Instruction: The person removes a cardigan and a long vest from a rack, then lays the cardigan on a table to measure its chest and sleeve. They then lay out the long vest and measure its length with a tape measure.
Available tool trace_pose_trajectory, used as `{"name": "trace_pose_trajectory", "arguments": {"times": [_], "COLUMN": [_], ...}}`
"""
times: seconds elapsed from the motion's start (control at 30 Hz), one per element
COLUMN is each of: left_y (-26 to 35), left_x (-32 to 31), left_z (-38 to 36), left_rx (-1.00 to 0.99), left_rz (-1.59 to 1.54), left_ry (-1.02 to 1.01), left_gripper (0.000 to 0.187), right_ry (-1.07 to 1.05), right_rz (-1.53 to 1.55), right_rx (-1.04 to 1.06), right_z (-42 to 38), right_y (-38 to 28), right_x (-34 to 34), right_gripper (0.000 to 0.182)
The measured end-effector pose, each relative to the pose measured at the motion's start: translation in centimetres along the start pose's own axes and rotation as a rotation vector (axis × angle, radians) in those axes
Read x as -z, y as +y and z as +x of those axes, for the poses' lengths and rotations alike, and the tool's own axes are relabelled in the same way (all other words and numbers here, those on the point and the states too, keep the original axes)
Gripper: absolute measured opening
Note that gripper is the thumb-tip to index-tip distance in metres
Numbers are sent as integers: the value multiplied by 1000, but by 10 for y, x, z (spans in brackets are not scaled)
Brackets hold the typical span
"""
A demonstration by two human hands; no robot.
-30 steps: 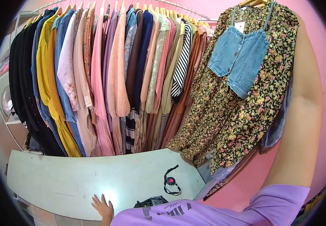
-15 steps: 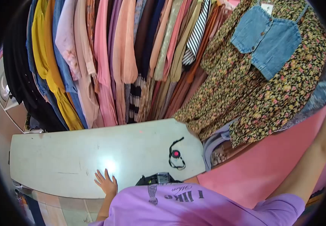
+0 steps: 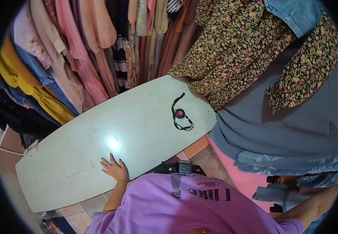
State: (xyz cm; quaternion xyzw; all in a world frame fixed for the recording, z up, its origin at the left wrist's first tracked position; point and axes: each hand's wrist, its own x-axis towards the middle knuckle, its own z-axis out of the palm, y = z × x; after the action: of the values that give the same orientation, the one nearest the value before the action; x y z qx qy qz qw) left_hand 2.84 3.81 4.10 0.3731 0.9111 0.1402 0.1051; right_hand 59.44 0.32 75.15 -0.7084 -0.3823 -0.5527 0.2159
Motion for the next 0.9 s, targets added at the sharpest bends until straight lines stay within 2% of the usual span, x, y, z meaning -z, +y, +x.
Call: {"name": "trace_pose_trajectory", "arguments": {"times": [0.23, 0.43, 0.53, 0.57, 0.6, 0.63, 0.67, 0.7, 0.73, 0.77, 0.8, 0.9], "left_y": [-1, -26, -56, -70, -80, -86, -89, -85, -79, -75, -74, -64], "left_x": [-2, -16, -30, -37, -43, -46, -41, -32, -21, -10, -2, 27], "left_z": [0, 1, 0, 0, -5, -18, -32, -50, -69, -87, -101, -134], "left_rx": [-25, -64, -142, -238, -334, -417, -408, -431, -454, -493, -505, -704], "left_rz": [-11, -86, -114, -249, -384, -416, -406, -466, -526, -567, -662, -587], "left_ry": [-4, 48, 18, 52, 87, 142, 151, 128, 104, 82, -7, -31], "left_gripper": [55, 55, 53, 51, 49, 48, 48, 47, 47, 48, 50, 55], "right_ry": [-81, -168, -199, -211, -273, -300, -349, -411, -353, -440, -464, -504], "right_rz": [-172, -206, -195, -188, -130, -109, -44, -54, 121, 217, 317, 521], "right_rx": [53, 64, 69, 71, -72, -45, -146, -123, 17, -55, -37, 100], "right_z": [-60, -150, -204, -224, -249, -271, -299, -320, -349, -369, -391, -436], "right_y": [49, 129, 172, 182, 195, 191, 178, 175, 188, 168, 165, 131], "right_x": [56, 75, 74, 74, 64, 57, 51, 42, 19, 18, 5, -14], "right_gripper": [44, 42, 41, 41, 44, 43, 42, 42, 40, 40, 40, 37]}}
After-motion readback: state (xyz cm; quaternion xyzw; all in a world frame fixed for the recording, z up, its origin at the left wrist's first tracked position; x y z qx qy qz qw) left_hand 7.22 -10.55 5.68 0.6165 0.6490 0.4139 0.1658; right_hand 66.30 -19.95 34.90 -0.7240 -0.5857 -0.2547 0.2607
